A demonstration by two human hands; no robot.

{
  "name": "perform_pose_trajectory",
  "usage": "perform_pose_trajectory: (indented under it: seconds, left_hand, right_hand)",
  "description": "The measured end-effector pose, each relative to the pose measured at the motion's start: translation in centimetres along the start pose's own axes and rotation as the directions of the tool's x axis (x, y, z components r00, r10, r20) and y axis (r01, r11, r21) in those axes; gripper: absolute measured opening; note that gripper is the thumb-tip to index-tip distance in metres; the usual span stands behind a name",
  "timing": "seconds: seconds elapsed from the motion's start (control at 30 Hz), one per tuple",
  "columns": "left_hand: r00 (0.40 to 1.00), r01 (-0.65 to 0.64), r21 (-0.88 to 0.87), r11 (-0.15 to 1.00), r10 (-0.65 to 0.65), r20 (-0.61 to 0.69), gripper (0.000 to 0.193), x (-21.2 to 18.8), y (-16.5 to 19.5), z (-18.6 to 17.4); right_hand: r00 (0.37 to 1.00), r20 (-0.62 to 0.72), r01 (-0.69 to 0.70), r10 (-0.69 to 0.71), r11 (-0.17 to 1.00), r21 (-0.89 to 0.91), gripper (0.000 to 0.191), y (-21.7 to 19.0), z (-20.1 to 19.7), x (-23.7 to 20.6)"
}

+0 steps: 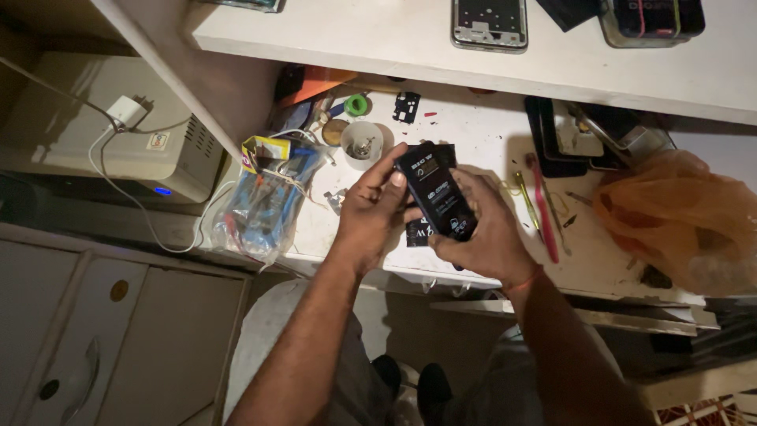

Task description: The person assembles a smartphone by inserting a battery into the back cover, snapping the cover onto the phone body, and testing the device. They then insert a SIM card and a microSD card into the phone's tray, reinsert the tray, and verify the phone's functionality.

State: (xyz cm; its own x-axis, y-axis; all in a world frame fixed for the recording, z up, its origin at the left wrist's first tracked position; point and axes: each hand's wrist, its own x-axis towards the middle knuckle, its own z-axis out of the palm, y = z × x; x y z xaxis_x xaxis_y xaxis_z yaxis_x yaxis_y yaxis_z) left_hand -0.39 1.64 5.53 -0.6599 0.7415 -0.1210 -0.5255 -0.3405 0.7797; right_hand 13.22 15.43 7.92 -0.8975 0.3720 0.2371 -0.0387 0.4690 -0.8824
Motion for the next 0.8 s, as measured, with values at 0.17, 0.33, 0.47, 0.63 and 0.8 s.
perform_pose_trajectory:
  seconds: [0.17,0.33,0.47,0.63,0.8]
  left_hand:
    - [0.999,-0.050,-0.033,0.998,0.049,-0.018,0.043,0.0,-0.4,-0.6]
    - [0.981,-0.176,-0.062,0.982,0.180,0.066,0.038,-0.1,-0.7,-1.3]
    - [0.970,-0.243,-0.011,0.970,0.243,0.022,0.044,0.4,-1.3,-0.8]
    - [0.986,0.163,-0.125,0.979,-0.158,0.054,0.057,0.5,-2.4,0.7]
    - [0.917,0.398,-0.317,0.861,-0.359,0.177,0.075,-0.4,-2.8,1.7]
  right_hand:
    - [1.000,0.015,0.015,-0.017,0.993,0.119,0.087,0.0,0.5,-0.3]
    - [0.997,0.013,-0.078,0.077,0.988,0.132,0.089,-0.4,0.8,-0.6]
    - [0.991,-0.116,0.060,-0.065,0.997,-0.046,0.089,-0.6,1.5,-0.4]
    - [0.957,-0.230,0.104,-0.179,0.947,-0.303,0.087,-0.5,2.1,-0.1]
    - [0.963,-0.204,0.089,-0.176,0.921,-0.378,0.094,-0.4,2.3,-0.3]
